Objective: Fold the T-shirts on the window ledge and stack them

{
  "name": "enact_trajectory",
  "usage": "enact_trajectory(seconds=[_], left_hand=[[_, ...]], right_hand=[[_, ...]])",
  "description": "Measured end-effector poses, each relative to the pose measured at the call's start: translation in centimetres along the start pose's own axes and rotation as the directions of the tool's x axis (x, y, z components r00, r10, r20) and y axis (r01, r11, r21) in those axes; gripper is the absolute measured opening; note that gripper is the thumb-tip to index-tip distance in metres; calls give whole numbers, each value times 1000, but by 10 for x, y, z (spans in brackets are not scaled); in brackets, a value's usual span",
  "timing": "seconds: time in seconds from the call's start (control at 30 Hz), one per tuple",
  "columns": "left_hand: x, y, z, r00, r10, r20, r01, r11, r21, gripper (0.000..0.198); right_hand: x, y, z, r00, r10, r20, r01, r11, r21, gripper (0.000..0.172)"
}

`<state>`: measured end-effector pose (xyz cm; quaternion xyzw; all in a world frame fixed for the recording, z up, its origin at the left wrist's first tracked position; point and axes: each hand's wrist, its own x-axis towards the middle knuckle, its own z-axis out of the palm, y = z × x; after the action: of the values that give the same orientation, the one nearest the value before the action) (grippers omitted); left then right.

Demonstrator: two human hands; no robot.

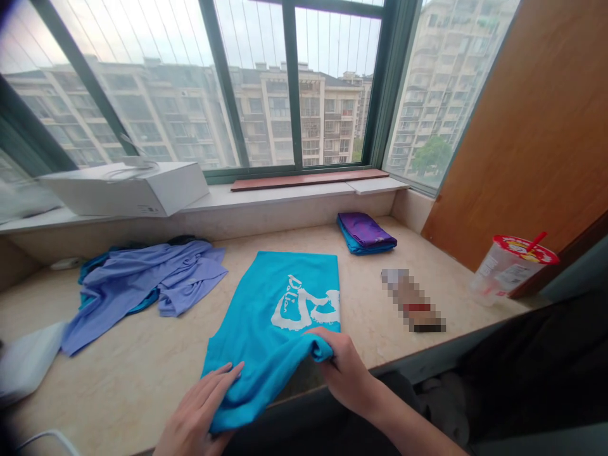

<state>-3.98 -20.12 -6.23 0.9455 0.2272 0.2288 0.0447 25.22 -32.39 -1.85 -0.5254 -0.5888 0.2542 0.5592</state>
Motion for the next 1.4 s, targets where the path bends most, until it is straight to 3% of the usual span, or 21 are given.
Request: enact_trajectory(seconds=[0.1, 0.3, 0.43, 0.57, 0.7, 0.87, 1.0, 1.1, 1.17, 1.27, 1.4], left_hand=[[1, 6, 9, 997, -66, 32, 65, 997, 36, 83], [9, 17, 21, 998, 4, 61, -5, 1000, 9, 97], [10, 13, 20, 998, -23, 63, 26, 999, -40, 82], [8, 6, 16, 993, -107, -54, 106, 994, -20, 71], [2, 6, -1, 981, -104, -163, 109, 994, 20, 71], [3, 13, -46, 965, -34, -259, 54, 996, 73, 71], [41, 9, -73, 947, -89, -309, 94, 996, 0, 54], [94, -11, -73, 954, -245, -170, 233, 969, -87, 38], [131, -30, -62, 947, -317, -40, 310, 941, -135, 31], [174, -63, -35, 935, -342, 88, 353, 919, -176, 27], [203, -97, -3, 930, -353, 104, 367, 914, -176, 28]], right_hand=[[2, -2, -2, 998, -13, 55, 13, 1000, -7, 20], [-3, 2, -1, 993, -75, -92, 75, 997, -6, 21], [-6, 5, -5, 991, -78, -109, 74, 996, -40, 23], [-7, 9, -9, 998, -48, -48, 46, 998, -49, 26], [-13, 13, -6, 999, -5, -38, 2, 998, -66, 37], [-23, -1, -6, 998, 22, -51, -25, 999, -44, 39], [-7, -4, -22, 967, 124, -222, -140, 989, -56, 42], [33, 14, -38, 910, 226, -348, -280, 953, -114, 48], [64, 33, -48, 912, 215, -349, -296, 935, -196, 47], [102, 64, -57, 953, 171, -251, -250, 912, -326, 38], [128, 95, -66, 964, 167, -206, -246, 854, -458, 31]])
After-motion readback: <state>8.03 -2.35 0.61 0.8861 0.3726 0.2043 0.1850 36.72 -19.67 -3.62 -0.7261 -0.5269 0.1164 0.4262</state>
